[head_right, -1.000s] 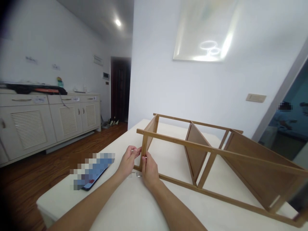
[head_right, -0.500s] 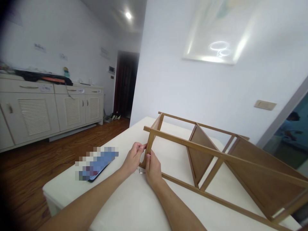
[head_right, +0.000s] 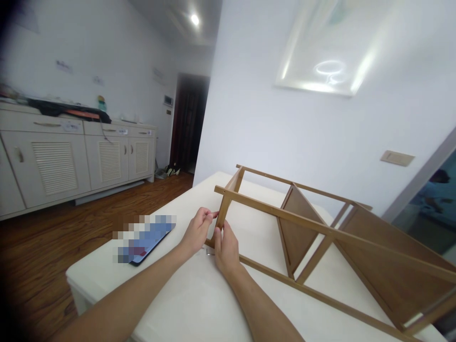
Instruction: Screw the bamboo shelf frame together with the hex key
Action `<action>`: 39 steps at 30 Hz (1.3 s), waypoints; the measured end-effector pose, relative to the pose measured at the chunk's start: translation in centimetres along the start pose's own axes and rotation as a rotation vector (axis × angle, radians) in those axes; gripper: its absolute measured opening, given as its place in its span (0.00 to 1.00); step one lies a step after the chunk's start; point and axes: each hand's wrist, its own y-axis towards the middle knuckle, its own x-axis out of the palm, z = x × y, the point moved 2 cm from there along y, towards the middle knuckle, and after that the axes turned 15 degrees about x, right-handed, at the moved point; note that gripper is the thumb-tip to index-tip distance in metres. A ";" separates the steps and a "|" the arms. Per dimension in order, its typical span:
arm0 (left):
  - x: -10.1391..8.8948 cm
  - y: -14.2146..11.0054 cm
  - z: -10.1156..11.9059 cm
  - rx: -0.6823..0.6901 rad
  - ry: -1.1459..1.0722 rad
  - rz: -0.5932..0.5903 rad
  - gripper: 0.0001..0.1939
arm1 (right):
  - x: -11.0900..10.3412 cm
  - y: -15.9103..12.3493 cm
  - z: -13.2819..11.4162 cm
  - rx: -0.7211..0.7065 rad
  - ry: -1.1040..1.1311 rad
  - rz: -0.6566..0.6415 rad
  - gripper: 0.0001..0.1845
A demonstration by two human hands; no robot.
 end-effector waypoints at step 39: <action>1.5 3.4 5.5 0.181 -0.314 0.280 0.11 | 1.2 0.2 0.4 0.143 -0.212 0.097 0.20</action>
